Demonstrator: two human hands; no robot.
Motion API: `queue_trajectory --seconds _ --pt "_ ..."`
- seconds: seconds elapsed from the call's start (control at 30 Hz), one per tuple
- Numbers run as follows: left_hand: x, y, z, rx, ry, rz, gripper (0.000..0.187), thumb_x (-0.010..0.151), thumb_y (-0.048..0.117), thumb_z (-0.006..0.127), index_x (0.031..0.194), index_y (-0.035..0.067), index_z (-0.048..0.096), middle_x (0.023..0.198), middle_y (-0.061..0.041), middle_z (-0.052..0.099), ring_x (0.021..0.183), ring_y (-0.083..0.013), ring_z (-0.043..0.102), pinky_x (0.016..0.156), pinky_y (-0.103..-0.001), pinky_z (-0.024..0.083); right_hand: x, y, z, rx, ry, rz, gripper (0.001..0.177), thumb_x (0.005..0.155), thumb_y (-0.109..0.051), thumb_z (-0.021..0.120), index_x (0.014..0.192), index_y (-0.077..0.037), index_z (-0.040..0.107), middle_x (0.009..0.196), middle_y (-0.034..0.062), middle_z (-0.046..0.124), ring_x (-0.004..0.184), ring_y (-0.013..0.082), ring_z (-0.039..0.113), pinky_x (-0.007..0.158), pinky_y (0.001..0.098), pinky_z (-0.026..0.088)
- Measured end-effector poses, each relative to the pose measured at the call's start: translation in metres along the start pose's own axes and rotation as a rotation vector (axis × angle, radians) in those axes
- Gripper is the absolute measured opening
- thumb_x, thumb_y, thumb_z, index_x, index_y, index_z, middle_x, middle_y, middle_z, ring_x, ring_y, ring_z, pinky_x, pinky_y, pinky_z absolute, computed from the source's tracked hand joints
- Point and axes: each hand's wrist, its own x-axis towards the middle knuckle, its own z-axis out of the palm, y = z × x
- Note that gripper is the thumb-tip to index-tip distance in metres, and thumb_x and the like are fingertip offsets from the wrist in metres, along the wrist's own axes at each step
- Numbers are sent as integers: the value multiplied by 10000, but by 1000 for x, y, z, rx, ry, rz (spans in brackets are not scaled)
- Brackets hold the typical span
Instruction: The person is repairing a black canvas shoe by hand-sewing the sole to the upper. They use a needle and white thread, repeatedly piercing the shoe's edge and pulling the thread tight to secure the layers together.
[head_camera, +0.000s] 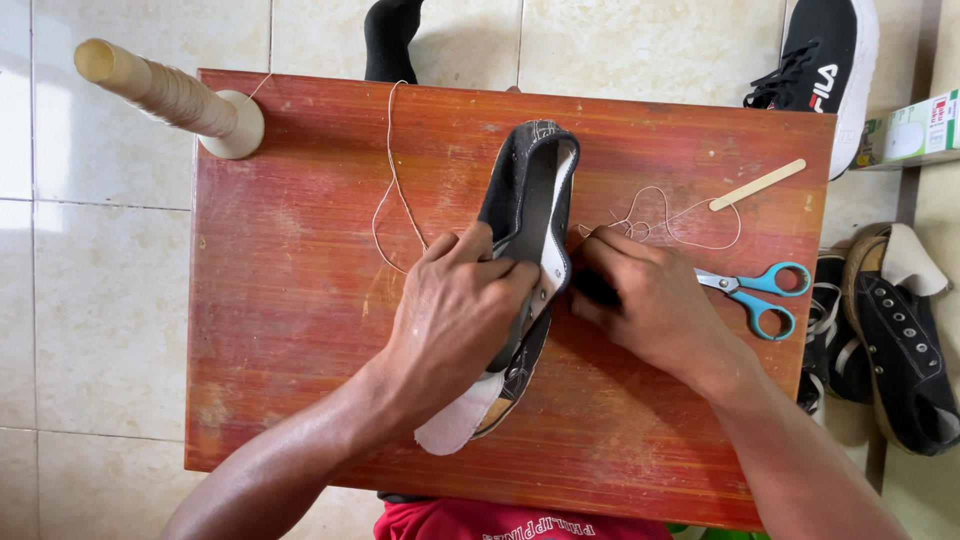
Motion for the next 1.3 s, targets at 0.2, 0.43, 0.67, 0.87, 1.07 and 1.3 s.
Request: queue_trajectory --seconds 0.2,0.43,0.67,0.87,1.07,1.3 --pt "-13 13 10 -68 -72 -89 106 1063 86 739 995 153 785 794 -44 788 931 -298 789 747 -412 644 0 -2 -3 9 -40 12 356 879 -287 955 1118 -154 727 1101 85 777 1069 456 825 830 617 656" --pt "-5 -2 22 -118 -190 -227 70 1065 223 760 1067 153 764 887 -81 801 880 -417 833 649 -559 685 -2 8 6 26 19 -6 342 888 -295 960 1102 -163 728 1038 73 745 1068 432 821 821 607 647" --pt "15 0 -3 -109 -379 -278 135 995 229 763 1116 170 780 859 -98 801 910 -461 854 712 -615 704 0 3 4 20 35 -4 361 882 -316 976 1113 -180 734 1029 52 731 1075 416 822 818 583 647" --pt "24 0 -25 -135 -541 -276 328 939 170 759 1264 121 751 976 -204 850 988 -567 865 796 -682 697 -1 -4 -3 57 28 6 357 865 -320 990 1081 -177 745 998 66 736 1038 432 825 803 595 640" --pt "26 -10 -36 -196 -581 -300 579 934 89 664 1510 124 717 1036 -273 858 1031 -636 847 857 -743 692 -7 -4 -14 -152 -53 50 309 927 -460 928 1065 -253 744 1005 -15 740 1014 324 835 826 549 674" --pt "26 -12 -34 -244 -547 -345 307 930 182 739 1235 162 769 976 -224 843 1014 -607 834 858 -730 687 -1 -28 -33 -158 -88 72 324 955 -443 898 1119 -209 745 1043 30 772 1028 382 848 842 611 681"
